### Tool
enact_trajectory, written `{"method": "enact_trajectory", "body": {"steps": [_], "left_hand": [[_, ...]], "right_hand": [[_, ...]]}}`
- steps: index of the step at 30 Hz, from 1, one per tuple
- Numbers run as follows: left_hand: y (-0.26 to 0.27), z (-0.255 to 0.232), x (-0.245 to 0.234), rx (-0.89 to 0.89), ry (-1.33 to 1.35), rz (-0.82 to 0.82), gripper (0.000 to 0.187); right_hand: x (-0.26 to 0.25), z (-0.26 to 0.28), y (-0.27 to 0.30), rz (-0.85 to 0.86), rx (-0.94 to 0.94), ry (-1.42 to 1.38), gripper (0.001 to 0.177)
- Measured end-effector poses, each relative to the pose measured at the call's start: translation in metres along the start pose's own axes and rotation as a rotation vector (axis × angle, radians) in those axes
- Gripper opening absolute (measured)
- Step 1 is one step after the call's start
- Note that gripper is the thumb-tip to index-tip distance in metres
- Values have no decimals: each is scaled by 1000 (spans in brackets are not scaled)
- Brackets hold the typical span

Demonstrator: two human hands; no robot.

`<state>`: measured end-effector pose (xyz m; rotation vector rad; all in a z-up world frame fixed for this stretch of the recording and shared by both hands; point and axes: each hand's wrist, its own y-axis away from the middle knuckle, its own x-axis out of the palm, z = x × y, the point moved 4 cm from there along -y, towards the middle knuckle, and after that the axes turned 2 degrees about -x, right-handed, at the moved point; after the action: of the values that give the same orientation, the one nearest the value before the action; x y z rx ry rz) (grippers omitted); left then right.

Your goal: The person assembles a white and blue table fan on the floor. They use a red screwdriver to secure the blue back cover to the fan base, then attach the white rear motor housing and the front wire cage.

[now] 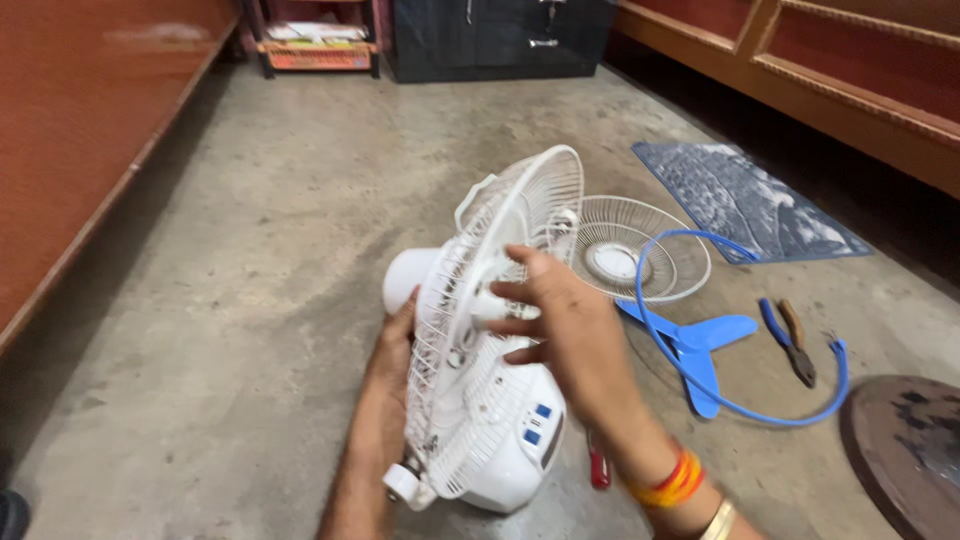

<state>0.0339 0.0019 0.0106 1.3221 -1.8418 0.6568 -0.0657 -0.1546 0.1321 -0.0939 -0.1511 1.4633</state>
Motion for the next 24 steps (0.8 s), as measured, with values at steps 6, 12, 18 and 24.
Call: {"method": "enact_trajectory", "body": {"steps": [6,12,18,24], "left_hand": [[-3,5,-10,-15,-16,7,56],[-25,8,-45,34,-78,-152,55],[-30,13,-53,1,-48,-130,55],[-33,10,-61,61,-88,-155,49]], "right_hand": [[-158,-129,-34,-239,253,891,39],[-198,-306,-4,-85,470,1226,60],[-219,-344,-15,-220,539,1084,54],[-194,-145,27,-64,-245,965,44]]}}
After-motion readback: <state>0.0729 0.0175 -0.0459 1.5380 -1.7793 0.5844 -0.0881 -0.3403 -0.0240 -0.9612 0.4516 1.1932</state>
